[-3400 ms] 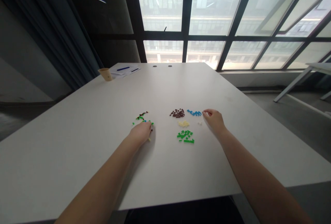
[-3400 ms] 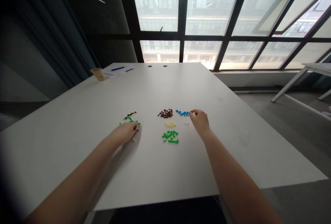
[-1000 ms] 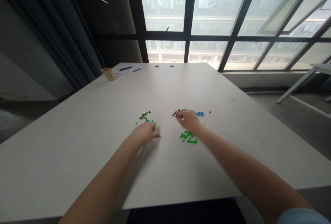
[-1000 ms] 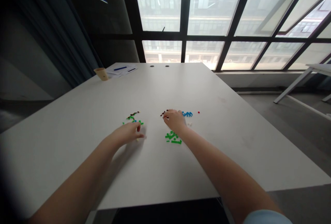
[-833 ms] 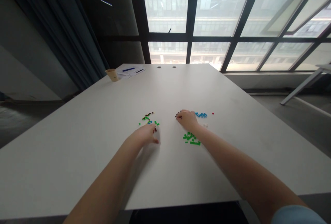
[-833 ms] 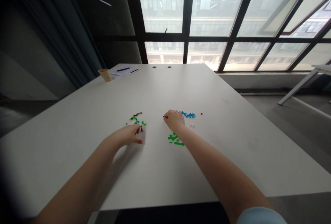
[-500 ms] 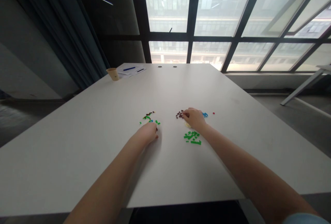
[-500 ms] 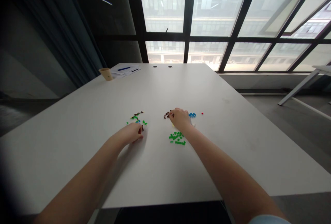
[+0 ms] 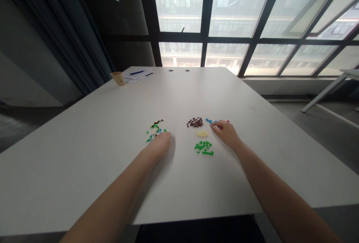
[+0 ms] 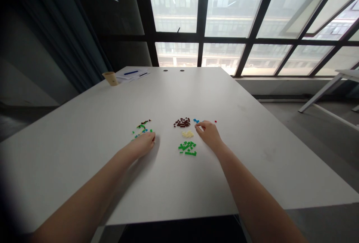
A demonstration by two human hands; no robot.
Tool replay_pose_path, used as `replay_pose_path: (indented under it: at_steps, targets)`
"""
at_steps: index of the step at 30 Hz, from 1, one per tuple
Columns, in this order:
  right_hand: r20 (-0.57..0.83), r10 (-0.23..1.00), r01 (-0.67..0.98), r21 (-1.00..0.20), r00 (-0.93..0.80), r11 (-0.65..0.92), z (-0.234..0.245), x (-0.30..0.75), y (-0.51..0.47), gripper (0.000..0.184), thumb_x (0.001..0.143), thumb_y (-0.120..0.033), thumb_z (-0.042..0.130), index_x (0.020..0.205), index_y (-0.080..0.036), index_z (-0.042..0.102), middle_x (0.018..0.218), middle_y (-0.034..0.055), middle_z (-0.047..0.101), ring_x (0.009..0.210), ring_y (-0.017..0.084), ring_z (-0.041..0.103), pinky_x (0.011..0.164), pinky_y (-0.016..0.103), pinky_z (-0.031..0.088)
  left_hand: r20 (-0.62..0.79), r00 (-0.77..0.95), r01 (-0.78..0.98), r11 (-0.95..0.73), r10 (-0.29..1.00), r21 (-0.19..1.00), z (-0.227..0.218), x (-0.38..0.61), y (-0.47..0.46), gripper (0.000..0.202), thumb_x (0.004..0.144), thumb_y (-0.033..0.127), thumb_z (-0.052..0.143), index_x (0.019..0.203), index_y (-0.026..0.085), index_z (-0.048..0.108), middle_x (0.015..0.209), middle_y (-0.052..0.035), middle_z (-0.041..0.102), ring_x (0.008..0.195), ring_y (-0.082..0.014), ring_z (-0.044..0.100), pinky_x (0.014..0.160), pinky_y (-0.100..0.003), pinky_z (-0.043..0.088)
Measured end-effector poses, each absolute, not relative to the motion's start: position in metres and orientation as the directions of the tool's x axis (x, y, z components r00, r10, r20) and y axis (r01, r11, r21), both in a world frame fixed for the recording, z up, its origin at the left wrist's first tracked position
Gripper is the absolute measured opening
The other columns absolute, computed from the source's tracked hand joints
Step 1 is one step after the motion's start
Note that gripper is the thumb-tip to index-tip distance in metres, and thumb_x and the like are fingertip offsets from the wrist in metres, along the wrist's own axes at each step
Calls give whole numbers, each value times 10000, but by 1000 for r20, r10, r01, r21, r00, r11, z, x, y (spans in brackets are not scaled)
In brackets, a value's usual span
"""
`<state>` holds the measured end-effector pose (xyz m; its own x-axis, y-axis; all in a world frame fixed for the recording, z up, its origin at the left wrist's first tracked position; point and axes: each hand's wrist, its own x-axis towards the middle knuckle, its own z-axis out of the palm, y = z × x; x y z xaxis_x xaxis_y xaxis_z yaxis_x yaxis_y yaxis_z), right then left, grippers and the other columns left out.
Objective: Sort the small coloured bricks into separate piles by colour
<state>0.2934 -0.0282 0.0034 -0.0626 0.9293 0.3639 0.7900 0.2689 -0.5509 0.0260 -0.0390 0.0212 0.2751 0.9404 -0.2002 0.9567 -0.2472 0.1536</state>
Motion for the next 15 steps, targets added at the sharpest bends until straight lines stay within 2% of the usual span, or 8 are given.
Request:
replay_pose_path:
  at_steps: [4, 8, 11, 15]
  targets:
    - [383, 918, 768, -555, -104, 319, 4, 290, -30, 210, 746, -267, 502, 744, -186, 695, 533, -13, 460, 519, 114, 435, 517, 237, 326, -130, 304, 939, -274, 944, 210, 18, 30, -36, 170, 733, 112, 393, 727, 140, 561, 812, -110, 607, 734, -178, 549, 692, -269, 394]
    - [373, 918, 738, -581, -134, 344, 5, 287, -34, 203, 757, -262, 502, 752, -183, 690, 546, -12, 455, 537, 116, 447, 532, 236, 337, 6, 401, 829, -365, 916, 423, 20, 42, -37, 142, 758, 166, 402, 727, 166, 541, 719, -48, 568, 663, -149, 511, 653, -264, 400]
    - [388, 899, 688, -597, -204, 413, 9, 282, -40, 186, 761, -254, 515, 777, -180, 685, 570, -11, 465, 546, 110, 449, 551, 237, 352, 149, 426, 689, -426, 893, 587, 23, 56, -43, 121, 778, 213, 414, 766, 174, 528, 733, -31, 557, 654, -133, 507, 621, -248, 413]
    - [436, 825, 576, -592, -360, 564, 14, 270, -50, 165, 739, -249, 568, 860, -197, 669, 624, -6, 509, 577, 107, 458, 576, 237, 372, 291, 396, 546, -478, 871, 688, 22, 71, -53, 150, 818, 252, 415, 866, 178, 537, 818, -39, 581, 714, -128, 537, 657, -242, 441]
